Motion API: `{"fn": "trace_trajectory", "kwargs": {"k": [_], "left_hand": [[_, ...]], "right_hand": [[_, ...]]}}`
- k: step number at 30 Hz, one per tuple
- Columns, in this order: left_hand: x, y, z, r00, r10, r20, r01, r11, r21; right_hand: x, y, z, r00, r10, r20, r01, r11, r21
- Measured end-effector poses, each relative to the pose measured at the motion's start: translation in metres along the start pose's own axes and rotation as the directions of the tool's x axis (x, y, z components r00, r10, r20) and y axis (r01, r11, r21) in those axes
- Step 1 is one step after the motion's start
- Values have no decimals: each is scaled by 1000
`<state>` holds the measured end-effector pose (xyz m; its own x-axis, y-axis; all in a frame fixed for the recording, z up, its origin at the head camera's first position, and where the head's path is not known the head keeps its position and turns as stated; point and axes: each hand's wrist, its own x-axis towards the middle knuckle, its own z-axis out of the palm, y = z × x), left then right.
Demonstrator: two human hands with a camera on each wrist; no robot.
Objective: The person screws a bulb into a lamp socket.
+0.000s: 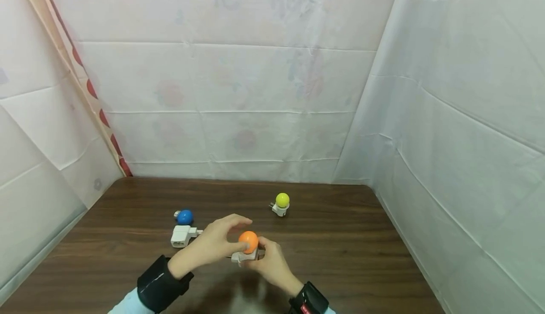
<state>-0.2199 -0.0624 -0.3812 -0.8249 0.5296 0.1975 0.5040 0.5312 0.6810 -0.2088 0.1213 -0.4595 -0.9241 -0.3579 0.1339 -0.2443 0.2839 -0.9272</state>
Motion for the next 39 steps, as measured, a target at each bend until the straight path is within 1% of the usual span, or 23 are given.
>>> {"fn": "trace_trajectory", "kwargs": {"k": [3,6,8,10,13,15,17,20,24,29,31,34,39], "left_hand": [[4,9,-1,1000,-19,2,19,991,131],[7,15,2,1000,-6,-4,7,972,234],[7,18,6,1000,15,-13,-11,960,281],[8,19,9,999,35,-19,-27,948,316],[8,20,11,999,48,-25,-37,940,338],[8,20,11,999,47,-24,-36,940,340],[8,20,11,999,49,-21,-39,941,337],[8,19,10,999,41,5,-40,950,309],[9,15,6,998,27,58,-41,966,256],[10,9,1,992,53,115,-74,980,184],[10,8,0,989,60,137,-81,985,154],[10,6,-3,982,55,178,-78,989,127],[11,5,-6,968,36,247,-70,989,127]], "right_hand": [[0,1,1,1000,-4,2,4,1000,-2],[0,1,1,1000,7,-12,-7,1000,-23],[-2,-6,1,1000,16,-24,-18,999,-46],[-5,-18,0,999,29,-31,-31,998,-63],[-5,-18,0,999,29,-28,-31,998,-61],[-3,-11,0,999,23,-24,-24,999,-46],[-1,0,1,1000,14,-22,-15,999,-31],[-1,0,1,1000,7,-22,-7,1000,-22],[-1,1,1,1000,2,-15,-2,1000,5],[-2,1,1,1000,18,-8,-18,1000,13],[-3,1,1,1000,27,-5,-27,1000,5],[-4,-2,0,1000,26,5,-26,1000,9],[-9,-18,-1,999,34,34,-35,999,31]]}}
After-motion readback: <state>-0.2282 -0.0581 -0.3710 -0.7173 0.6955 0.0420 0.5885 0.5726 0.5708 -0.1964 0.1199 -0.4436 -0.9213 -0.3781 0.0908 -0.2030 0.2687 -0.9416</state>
